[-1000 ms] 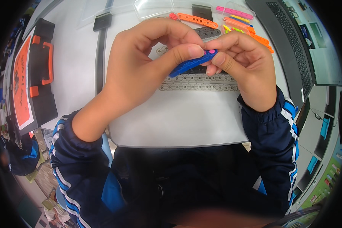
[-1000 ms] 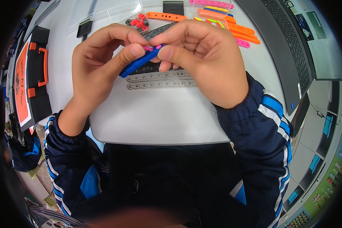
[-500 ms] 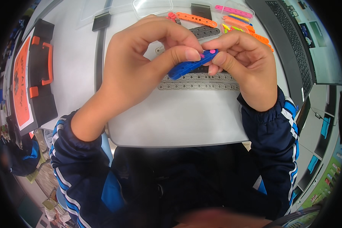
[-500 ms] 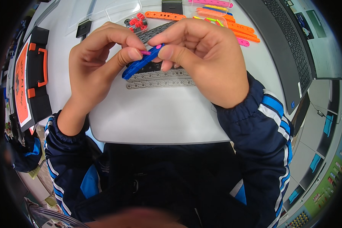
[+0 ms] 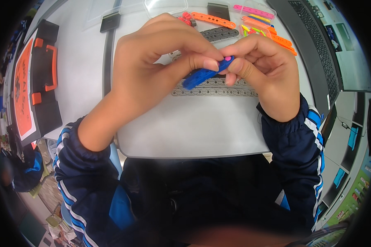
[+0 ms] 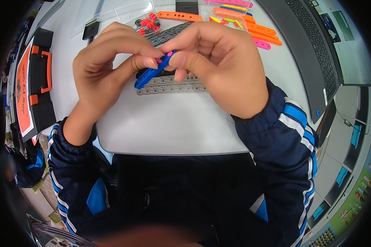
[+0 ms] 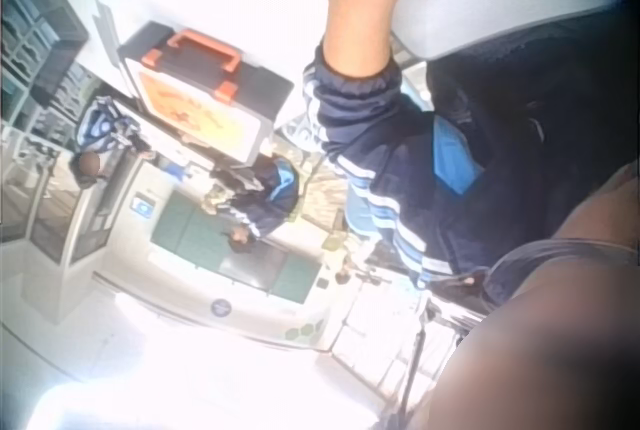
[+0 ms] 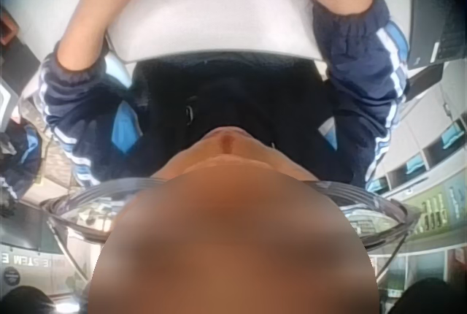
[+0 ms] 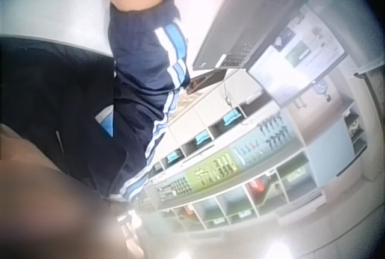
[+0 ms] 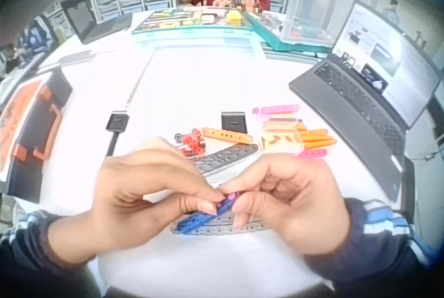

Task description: The person assembles colorful plastic construction pieces on a white table. They connect blue and orange bars with small red connectors, then attach additional orange bars to form a larger structure. The person repeatedly picks up, aligns, and snaps the pieces together by hand.

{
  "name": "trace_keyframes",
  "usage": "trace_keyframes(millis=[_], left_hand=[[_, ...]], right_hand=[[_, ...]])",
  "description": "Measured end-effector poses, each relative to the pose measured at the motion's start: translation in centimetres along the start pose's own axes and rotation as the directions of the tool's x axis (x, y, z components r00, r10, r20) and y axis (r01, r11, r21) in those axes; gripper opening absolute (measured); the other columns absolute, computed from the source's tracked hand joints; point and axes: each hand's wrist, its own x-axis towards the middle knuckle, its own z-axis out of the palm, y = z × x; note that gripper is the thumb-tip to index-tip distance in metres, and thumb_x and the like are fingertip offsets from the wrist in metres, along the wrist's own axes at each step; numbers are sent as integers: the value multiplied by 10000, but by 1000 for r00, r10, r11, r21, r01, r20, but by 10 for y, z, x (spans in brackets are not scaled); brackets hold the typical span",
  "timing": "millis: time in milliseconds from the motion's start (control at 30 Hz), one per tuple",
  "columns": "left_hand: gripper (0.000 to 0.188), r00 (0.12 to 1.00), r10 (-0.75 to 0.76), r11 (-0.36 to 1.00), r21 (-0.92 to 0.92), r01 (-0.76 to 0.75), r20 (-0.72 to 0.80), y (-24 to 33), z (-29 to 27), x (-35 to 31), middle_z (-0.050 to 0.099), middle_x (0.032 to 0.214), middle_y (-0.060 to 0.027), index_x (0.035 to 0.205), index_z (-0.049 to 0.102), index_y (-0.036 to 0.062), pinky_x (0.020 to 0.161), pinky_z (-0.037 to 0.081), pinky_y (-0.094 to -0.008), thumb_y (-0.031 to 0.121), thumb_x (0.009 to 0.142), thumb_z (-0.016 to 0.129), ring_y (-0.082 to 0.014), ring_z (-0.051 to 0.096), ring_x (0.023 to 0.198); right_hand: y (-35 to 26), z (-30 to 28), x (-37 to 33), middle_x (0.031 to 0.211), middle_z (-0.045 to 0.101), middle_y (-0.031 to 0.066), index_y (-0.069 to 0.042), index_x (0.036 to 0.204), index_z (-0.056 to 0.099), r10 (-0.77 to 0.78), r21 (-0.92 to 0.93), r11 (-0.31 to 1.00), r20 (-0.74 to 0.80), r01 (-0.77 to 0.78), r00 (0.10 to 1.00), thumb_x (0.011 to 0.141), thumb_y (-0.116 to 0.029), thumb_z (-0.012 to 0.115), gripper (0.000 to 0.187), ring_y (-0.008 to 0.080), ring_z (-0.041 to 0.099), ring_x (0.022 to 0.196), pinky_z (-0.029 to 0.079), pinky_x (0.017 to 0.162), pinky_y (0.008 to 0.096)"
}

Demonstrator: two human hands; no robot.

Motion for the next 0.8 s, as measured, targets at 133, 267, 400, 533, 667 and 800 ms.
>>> trace_keyframes(millis=[133, 267, 400, 533, 667, 800], left_hand=[[298, 996, 94, 987, 134, -93, 4, 3, -3, 2, 742, 980, -85, 1000, 746, 5, 800, 487, -328, 62, 721, 835, -216, 646, 856], [367, 989, 147, 962, 236, -139, -18, 6, 0, 2, 741, 977, -98, 1032, 735, -7, 783, 502, -325, 59, 692, 857, -225, 661, 857], [360, 988, 147, 950, 286, -130, -40, 4, 2, 1, 740, 971, -100, 1039, 728, -17, 745, 509, -301, 16, 700, 845, -211, 662, 838], [334, 991, 125, 962, 249, -112, -38, 1, 2, -1, 736, 952, -95, 1035, 731, -12, 721, 506, -283, 6, 717, 833, -188, 647, 814], [307, 999, 14, 989, 144, -8, -40, 2, 4, -2, 731, 929, -91, 1027, 737, 0, 710, 502, -280, 22, 735, 829, -175, 626, 785], [275, 998, -43, 996, 78, 46, -40, 2, 6, -3, 728, 916, -88, 1002, 741, 3, 702, 496, -275, 34, 744, 829, -169, 615, 776]], right_hand=[[1, -3, 1, 959, 696, 116, 46, 1099, 653, 0, 21, 1000, -58, 1, 998, 957, -21, 629, 159, 129, 633, 752, 528, 707, 249], [1, -6, 1, 948, 698, 107, 37, 1115, 657, 27, -30, 999, -101, -31, 994, 959, -55, 641, 181, 125, 641, 772, 525, 721, 241], [3, -6, 2, 958, 703, 104, 32, 1112, 664, 5, -23, 1000, -82, -7, 997, 949, -57, 656, 185, 132, 659, 826, 525, 769, 247], [4, -5, 1, 980, 709, 107, 34, 1086, 683, -66, -120, 991, -114, 52, 991, 928, -45, 682, 177, 144, 673, 876, 524, 804, 263], [4, -7, 3, 973, 719, 103, 34, 1045, 704, -32, -104, 994, -119, 20, 992, 900, -14, 701, 153, 143, 678, 878, 532, 800, 261], [6, -9, 5, 910, 726, 94, 40, 996, 718, -18, -80, 997, -128, 7, 992, 866, 28, 712, 131, 127, 673, 830, 546, 785, 248]])
